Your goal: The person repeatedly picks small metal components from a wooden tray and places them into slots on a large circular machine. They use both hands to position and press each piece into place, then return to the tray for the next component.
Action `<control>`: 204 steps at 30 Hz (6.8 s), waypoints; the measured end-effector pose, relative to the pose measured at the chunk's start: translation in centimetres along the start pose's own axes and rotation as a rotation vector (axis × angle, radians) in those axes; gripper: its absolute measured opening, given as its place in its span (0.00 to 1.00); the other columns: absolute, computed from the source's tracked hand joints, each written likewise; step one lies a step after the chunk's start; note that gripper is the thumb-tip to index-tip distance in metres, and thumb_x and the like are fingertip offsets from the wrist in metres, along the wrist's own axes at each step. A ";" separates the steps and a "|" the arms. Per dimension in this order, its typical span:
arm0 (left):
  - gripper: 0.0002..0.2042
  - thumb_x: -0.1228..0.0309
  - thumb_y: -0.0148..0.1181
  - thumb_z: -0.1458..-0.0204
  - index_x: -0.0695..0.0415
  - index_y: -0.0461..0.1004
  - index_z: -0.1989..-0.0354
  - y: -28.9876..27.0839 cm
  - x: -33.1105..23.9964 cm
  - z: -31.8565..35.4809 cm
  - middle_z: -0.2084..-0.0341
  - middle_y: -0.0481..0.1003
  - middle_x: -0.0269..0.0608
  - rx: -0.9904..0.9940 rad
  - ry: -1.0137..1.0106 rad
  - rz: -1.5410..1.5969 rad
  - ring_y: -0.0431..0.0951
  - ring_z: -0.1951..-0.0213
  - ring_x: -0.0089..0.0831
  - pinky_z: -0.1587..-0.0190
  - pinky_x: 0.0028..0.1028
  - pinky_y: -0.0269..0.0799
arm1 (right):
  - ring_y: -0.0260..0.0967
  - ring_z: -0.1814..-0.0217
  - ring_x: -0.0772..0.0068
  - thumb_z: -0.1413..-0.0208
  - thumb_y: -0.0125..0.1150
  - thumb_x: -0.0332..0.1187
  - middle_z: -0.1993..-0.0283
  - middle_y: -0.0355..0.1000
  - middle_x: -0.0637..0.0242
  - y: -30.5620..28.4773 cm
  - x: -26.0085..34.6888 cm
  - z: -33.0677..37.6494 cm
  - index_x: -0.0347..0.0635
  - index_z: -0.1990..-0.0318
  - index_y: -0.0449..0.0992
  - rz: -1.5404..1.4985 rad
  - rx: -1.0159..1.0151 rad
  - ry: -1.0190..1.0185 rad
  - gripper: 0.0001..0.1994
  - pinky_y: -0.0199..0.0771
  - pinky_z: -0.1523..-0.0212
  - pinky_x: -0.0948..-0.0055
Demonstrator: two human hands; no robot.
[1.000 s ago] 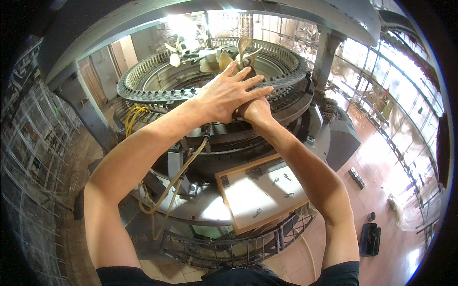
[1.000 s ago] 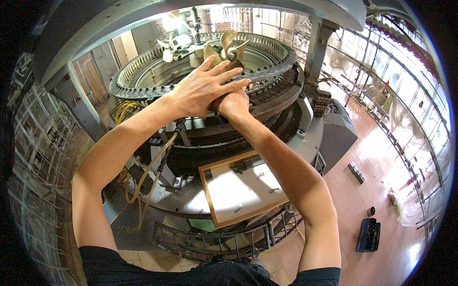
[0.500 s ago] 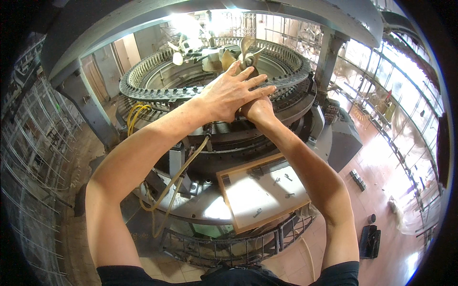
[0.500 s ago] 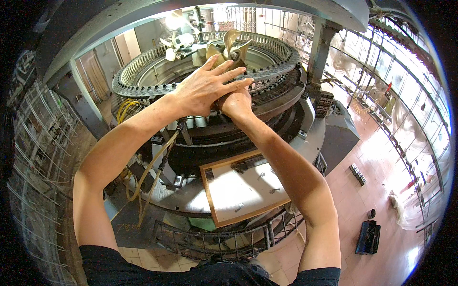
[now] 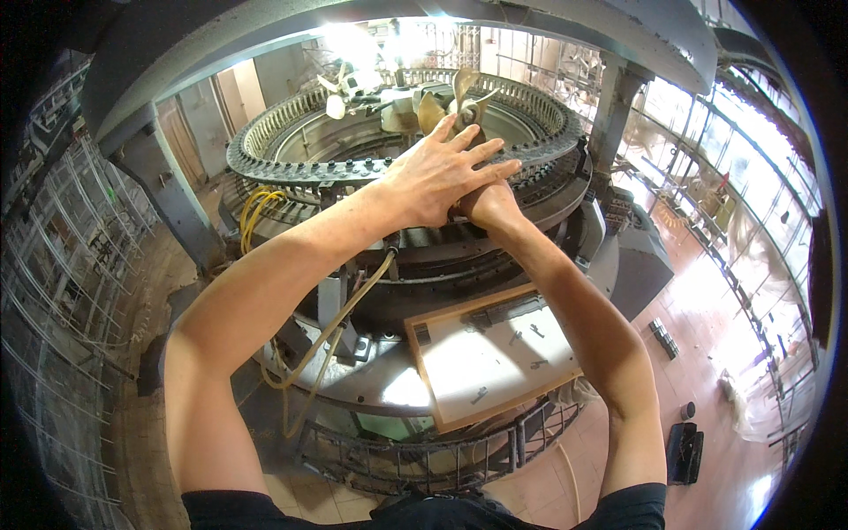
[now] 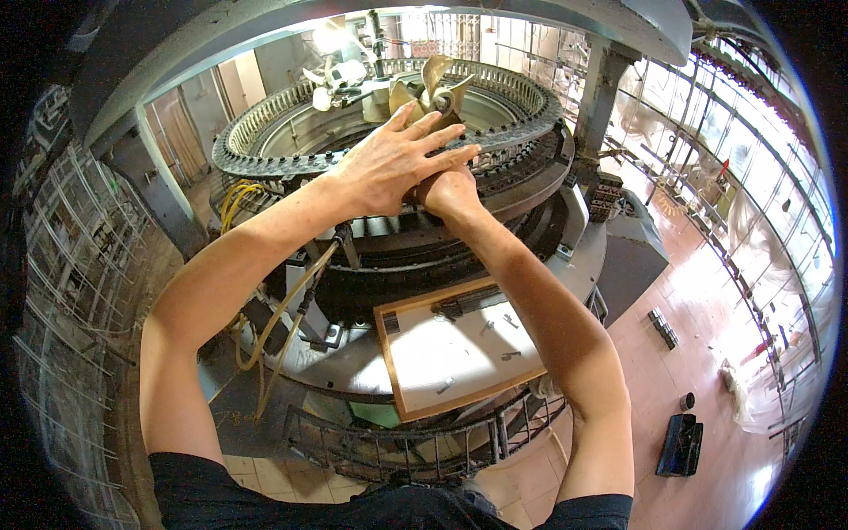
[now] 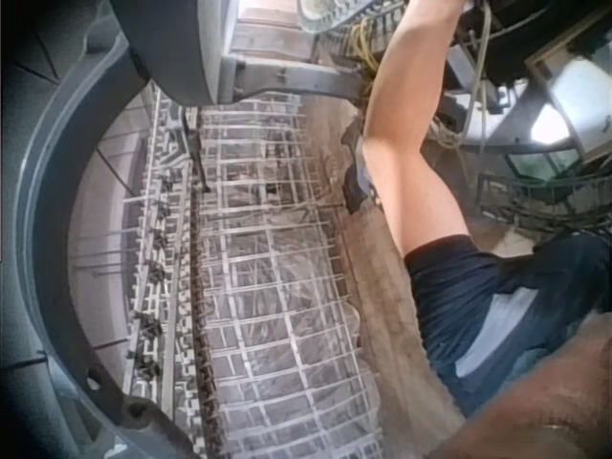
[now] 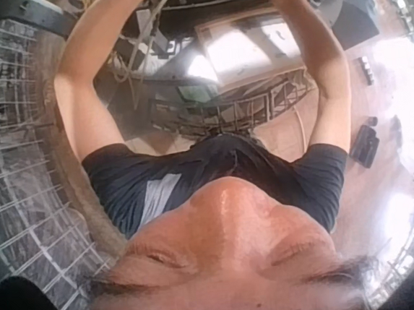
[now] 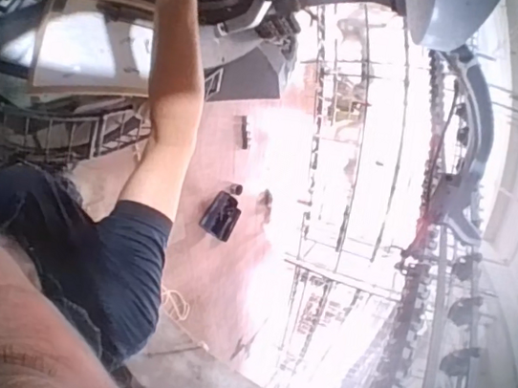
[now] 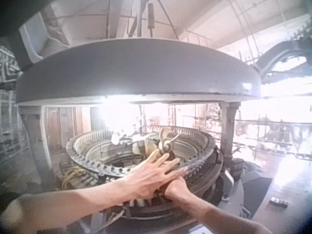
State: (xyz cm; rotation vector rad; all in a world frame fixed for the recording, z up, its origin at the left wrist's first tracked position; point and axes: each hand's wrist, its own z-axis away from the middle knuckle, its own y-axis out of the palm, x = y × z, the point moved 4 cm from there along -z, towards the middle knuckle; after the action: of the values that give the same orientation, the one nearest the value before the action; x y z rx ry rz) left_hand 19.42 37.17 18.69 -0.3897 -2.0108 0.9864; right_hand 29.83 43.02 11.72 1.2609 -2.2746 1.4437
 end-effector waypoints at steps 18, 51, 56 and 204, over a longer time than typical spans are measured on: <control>0.58 0.73 0.77 0.66 0.37 0.54 0.20 0.0 0.0 -0.2 0.23 0.60 0.43 -0.022 0.025 0.008 0.60 0.24 0.48 0.20 0.54 0.48 | 0.72 0.34 0.54 0.43 0.72 0.39 0.38 0.76 0.49 -1.0 1.1 0.6 0.41 0.35 0.74 0.021 0.039 -0.027 0.29 0.71 0.35 0.57; 0.57 0.68 0.81 0.60 0.36 0.52 0.19 -0.2 -0.5 -1.0 0.23 0.60 0.45 0.016 0.019 -0.058 0.64 0.26 0.50 0.21 0.56 0.52 | 0.73 0.36 0.48 0.45 0.72 0.42 0.39 0.76 0.50 -0.3 -1.6 -0.1 0.45 0.37 0.76 -0.083 -0.054 -0.188 0.28 0.74 0.37 0.53; 0.61 0.72 0.78 0.67 0.35 0.51 0.18 -0.1 -0.6 -1.1 0.23 0.59 0.43 0.034 -0.020 -0.052 0.60 0.24 0.48 0.19 0.53 0.49 | 0.73 0.36 0.44 0.43 0.70 0.48 0.38 0.77 0.49 -0.1 -1.8 -0.2 0.48 0.36 0.76 0.209 -0.081 -0.247 0.28 0.74 0.36 0.50; 0.19 0.78 0.70 0.44 0.61 0.80 0.44 0.6 -19.7 26.2 0.52 0.85 0.50 -0.754 -0.794 0.789 0.88 0.51 0.43 0.52 0.36 0.86 | 0.72 0.48 0.38 0.33 0.45 0.43 0.56 0.77 0.35 -1.8 3.0 3.9 0.34 0.64 0.86 0.385 0.322 -0.251 0.24 0.65 0.41 0.46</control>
State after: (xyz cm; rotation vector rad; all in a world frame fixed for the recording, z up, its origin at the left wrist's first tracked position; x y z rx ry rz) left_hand 10.24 13.05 -1.46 -1.4663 -3.0337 0.8378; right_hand 30.34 37.88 12.57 1.1844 -2.6429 1.9472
